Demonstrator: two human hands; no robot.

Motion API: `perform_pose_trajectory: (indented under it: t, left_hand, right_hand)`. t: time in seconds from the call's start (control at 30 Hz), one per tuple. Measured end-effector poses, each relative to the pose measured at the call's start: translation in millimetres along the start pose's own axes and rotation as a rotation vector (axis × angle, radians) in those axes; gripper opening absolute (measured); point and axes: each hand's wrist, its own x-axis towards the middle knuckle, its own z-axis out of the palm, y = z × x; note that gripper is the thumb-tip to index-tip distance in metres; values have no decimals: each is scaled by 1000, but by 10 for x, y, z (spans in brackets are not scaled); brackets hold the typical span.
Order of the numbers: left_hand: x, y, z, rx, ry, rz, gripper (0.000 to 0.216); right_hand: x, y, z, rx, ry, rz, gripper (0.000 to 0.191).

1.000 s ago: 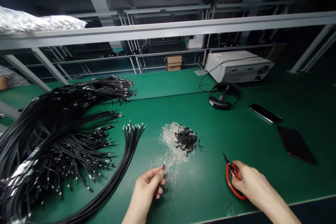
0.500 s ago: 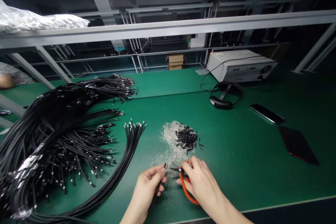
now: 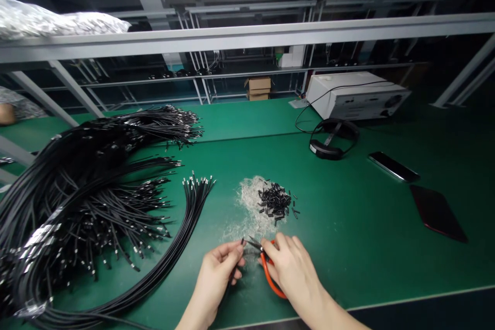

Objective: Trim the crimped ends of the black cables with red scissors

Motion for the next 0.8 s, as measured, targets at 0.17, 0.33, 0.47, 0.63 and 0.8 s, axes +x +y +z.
perform_pose_trajectory:
  t: [0.17,0.33,0.47,0.63,0.8]
  left_hand:
    - [-24,-4,37,11,19,33,50]
    - [-36,10,64,44,14,64,43]
    - [-2,-32,47,82,-5,86,39]
    - [37,-59,34,85,-26,137,39]
    - [84,11,55,75,-29,161,39]
  right_hand:
    - [15,-40,-20,-32,14,-27,30]
    - [33,-45,-6,-67,17,-35,32]
    - [70,-4,-18,-61,-44,-67,31]
    - [182,46,-101,-55,-159,-103,22]
    - [276,68,-177,-51,-214,-83,17]
